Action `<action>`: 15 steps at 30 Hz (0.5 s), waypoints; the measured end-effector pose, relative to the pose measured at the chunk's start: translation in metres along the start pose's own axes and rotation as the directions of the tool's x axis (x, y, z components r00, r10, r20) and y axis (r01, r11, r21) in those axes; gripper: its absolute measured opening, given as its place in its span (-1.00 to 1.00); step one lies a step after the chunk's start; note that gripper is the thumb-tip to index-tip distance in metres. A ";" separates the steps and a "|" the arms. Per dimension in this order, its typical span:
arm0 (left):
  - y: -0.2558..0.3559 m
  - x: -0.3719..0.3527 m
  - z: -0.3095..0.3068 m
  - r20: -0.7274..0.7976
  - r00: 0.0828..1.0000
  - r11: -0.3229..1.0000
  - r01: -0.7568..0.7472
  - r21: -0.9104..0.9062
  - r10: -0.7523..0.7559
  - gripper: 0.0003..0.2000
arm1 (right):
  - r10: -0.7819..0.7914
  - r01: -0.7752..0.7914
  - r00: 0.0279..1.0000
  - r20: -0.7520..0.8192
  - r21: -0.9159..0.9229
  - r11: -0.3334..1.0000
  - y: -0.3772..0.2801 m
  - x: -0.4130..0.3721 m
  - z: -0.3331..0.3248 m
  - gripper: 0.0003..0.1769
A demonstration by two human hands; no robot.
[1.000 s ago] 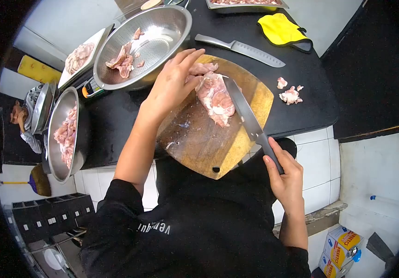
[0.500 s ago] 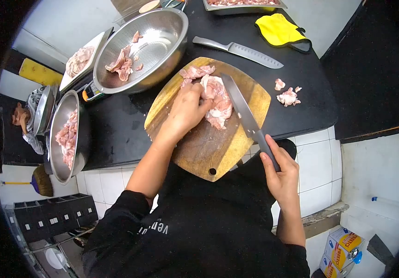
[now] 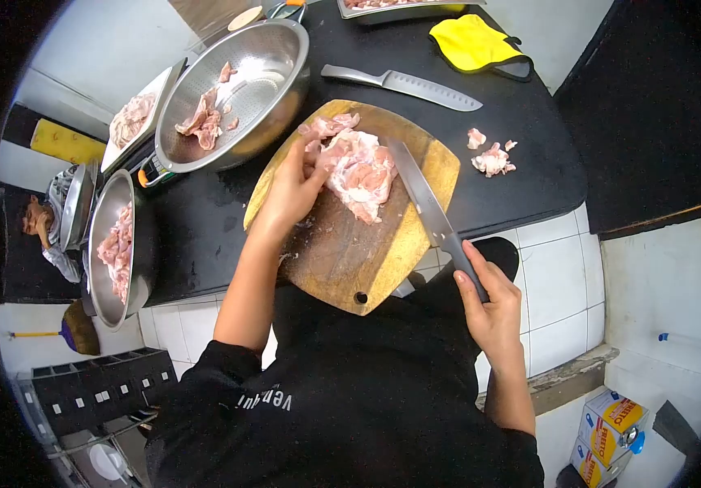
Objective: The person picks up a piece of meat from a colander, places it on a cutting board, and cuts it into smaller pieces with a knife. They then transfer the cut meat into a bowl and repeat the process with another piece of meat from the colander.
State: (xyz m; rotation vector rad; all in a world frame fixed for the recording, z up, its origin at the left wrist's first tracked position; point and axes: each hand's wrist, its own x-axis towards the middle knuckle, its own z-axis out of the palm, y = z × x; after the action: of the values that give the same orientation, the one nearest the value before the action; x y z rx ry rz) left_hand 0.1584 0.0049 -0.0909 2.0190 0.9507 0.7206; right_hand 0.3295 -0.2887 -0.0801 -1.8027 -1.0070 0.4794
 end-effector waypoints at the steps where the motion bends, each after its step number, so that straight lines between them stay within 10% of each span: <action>1: 0.009 -0.009 -0.003 -0.093 0.989 0.975 -0.092 0.204 0.112 -0.52 | 0.000 0.000 1.000 0.005 -0.003 1.000 0.000 0.000 0.000 -0.54; 2: 0.019 -0.016 -0.006 -0.154 0.939 0.872 -0.214 0.440 0.309 -0.63 | 0.003 -0.003 1.000 0.002 -0.002 1.000 0.001 0.000 0.000 -0.54; 5: 0.028 -0.031 -0.004 0.073 0.896 0.827 -0.433 0.359 0.438 -0.75 | -0.021 0.021 1.000 0.004 -0.008 1.000 0.003 0.003 0.003 -0.55; 15: 0.035 -0.026 0.027 0.192 0.923 0.821 -0.384 0.423 0.332 -0.77 | -0.065 0.063 0.997 0.050 0.042 0.997 -0.005 0.004 0.015 -0.55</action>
State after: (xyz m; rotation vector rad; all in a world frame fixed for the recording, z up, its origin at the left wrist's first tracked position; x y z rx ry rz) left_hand 0.1770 -0.0422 -0.0807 2.6747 0.7218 0.6087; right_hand 0.3195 -0.2760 -0.0817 -1.7240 -1.0797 0.5052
